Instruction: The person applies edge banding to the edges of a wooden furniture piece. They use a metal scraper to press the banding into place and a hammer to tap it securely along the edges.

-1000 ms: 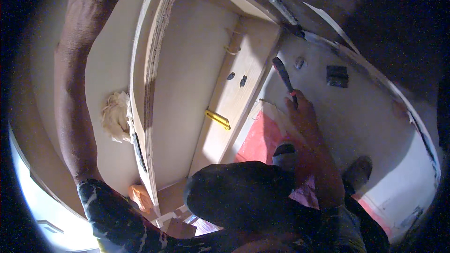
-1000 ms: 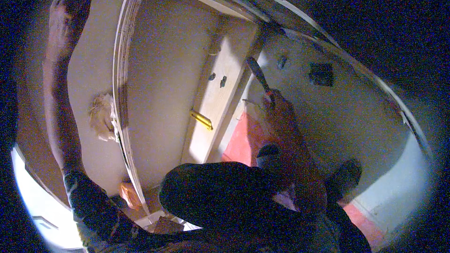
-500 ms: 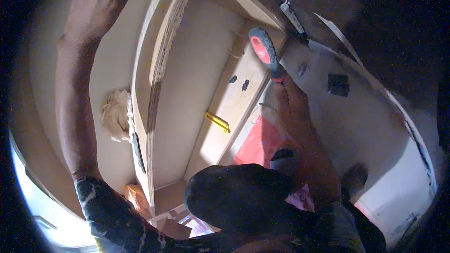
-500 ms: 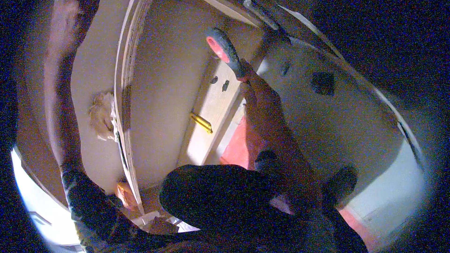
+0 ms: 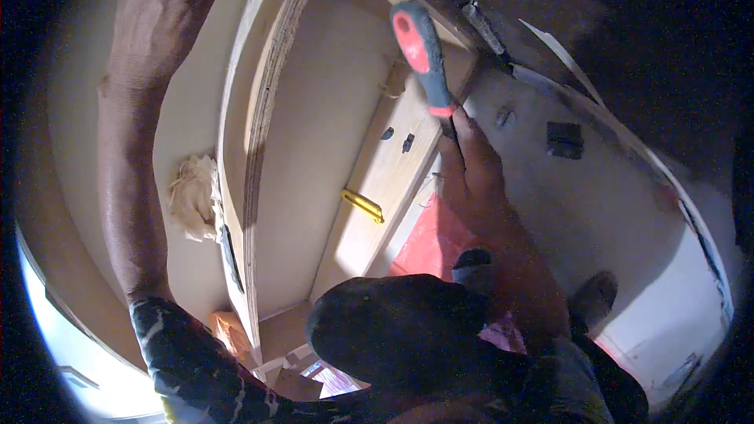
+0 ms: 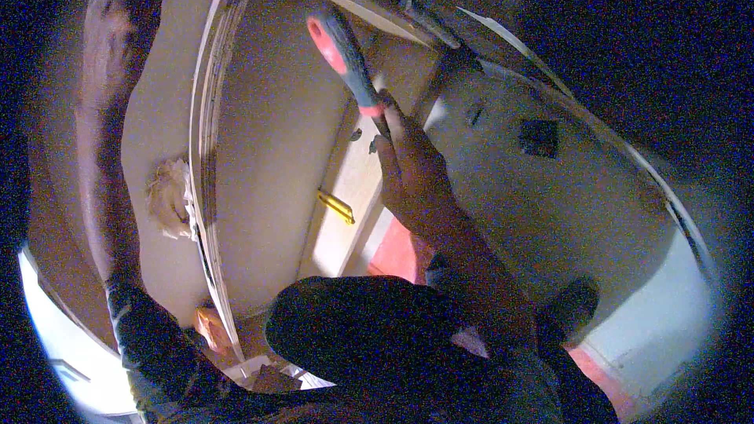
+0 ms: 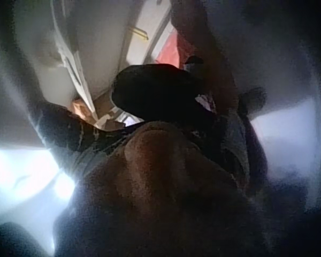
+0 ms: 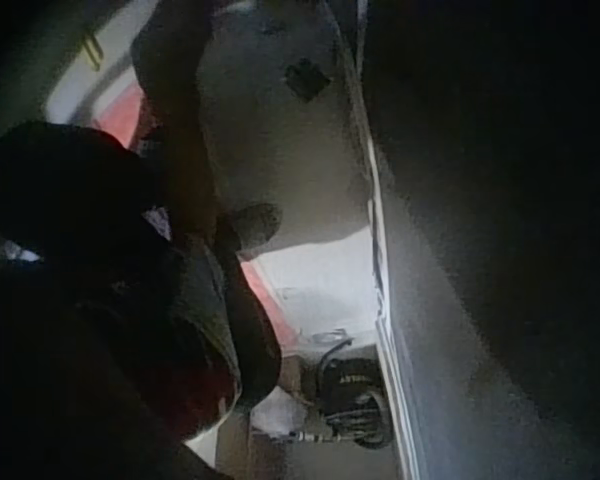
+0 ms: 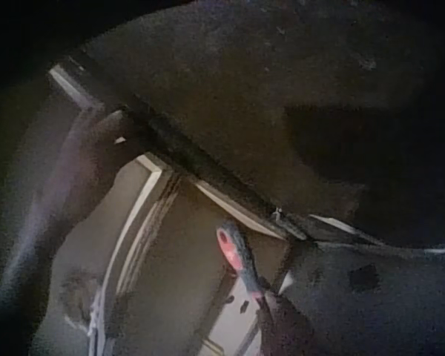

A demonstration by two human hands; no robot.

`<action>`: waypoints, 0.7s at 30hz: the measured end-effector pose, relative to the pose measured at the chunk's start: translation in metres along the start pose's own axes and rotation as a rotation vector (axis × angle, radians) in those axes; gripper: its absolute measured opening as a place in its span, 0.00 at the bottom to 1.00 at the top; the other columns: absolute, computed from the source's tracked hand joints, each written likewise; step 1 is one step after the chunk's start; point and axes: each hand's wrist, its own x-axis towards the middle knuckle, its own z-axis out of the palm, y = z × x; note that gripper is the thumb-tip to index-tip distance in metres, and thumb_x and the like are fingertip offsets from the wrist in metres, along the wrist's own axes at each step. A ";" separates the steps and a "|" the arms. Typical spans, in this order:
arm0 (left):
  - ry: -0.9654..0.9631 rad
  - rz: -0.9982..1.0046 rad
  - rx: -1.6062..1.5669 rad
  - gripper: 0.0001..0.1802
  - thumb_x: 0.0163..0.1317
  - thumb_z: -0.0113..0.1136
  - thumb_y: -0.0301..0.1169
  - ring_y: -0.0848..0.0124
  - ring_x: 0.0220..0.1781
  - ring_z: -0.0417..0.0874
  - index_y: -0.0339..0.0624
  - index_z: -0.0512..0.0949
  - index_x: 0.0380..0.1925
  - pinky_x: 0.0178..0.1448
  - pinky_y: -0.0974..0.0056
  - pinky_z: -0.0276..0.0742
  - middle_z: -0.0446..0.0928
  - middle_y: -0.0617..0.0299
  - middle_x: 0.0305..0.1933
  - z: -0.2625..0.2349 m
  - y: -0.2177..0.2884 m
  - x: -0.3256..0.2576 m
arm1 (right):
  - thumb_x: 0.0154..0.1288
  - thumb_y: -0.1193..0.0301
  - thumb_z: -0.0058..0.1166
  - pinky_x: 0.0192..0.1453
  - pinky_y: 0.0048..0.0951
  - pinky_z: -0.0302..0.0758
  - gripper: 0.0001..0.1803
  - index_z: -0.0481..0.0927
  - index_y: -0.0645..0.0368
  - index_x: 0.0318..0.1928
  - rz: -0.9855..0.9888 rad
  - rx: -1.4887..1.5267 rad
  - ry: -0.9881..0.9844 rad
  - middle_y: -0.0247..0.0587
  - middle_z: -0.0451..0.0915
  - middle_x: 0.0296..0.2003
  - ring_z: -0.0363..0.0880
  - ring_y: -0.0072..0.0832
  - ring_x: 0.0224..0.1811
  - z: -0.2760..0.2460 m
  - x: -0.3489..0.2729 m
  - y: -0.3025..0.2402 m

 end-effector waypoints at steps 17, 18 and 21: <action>-0.080 0.033 -0.202 0.11 0.74 0.51 0.28 0.53 0.53 0.77 0.33 0.76 0.50 0.60 0.53 0.77 0.72 0.49 0.49 -0.003 -0.025 -0.005 | 0.81 0.70 0.42 0.32 0.23 0.67 0.19 0.70 0.70 0.63 -0.334 0.181 0.429 0.30 0.74 0.31 0.66 0.19 0.27 0.076 0.062 -0.003; -0.102 0.013 -0.195 0.12 0.76 0.49 0.30 0.54 0.53 0.77 0.33 0.75 0.51 0.60 0.53 0.77 0.72 0.48 0.49 -0.003 -0.038 -0.009 | 0.81 0.70 0.42 0.32 0.24 0.67 0.18 0.72 0.69 0.62 -0.344 0.044 0.385 0.30 0.74 0.30 0.68 0.22 0.26 0.079 0.072 0.000; -0.078 -0.012 0.026 0.17 0.79 0.46 0.34 0.52 0.57 0.77 0.32 0.74 0.55 0.64 0.53 0.77 0.72 0.46 0.54 0.007 -0.077 -0.023 | 0.81 0.67 0.42 0.31 0.24 0.66 0.17 0.75 0.68 0.58 -0.320 -0.003 0.352 0.30 0.73 0.27 0.70 0.21 0.26 0.084 0.079 -0.001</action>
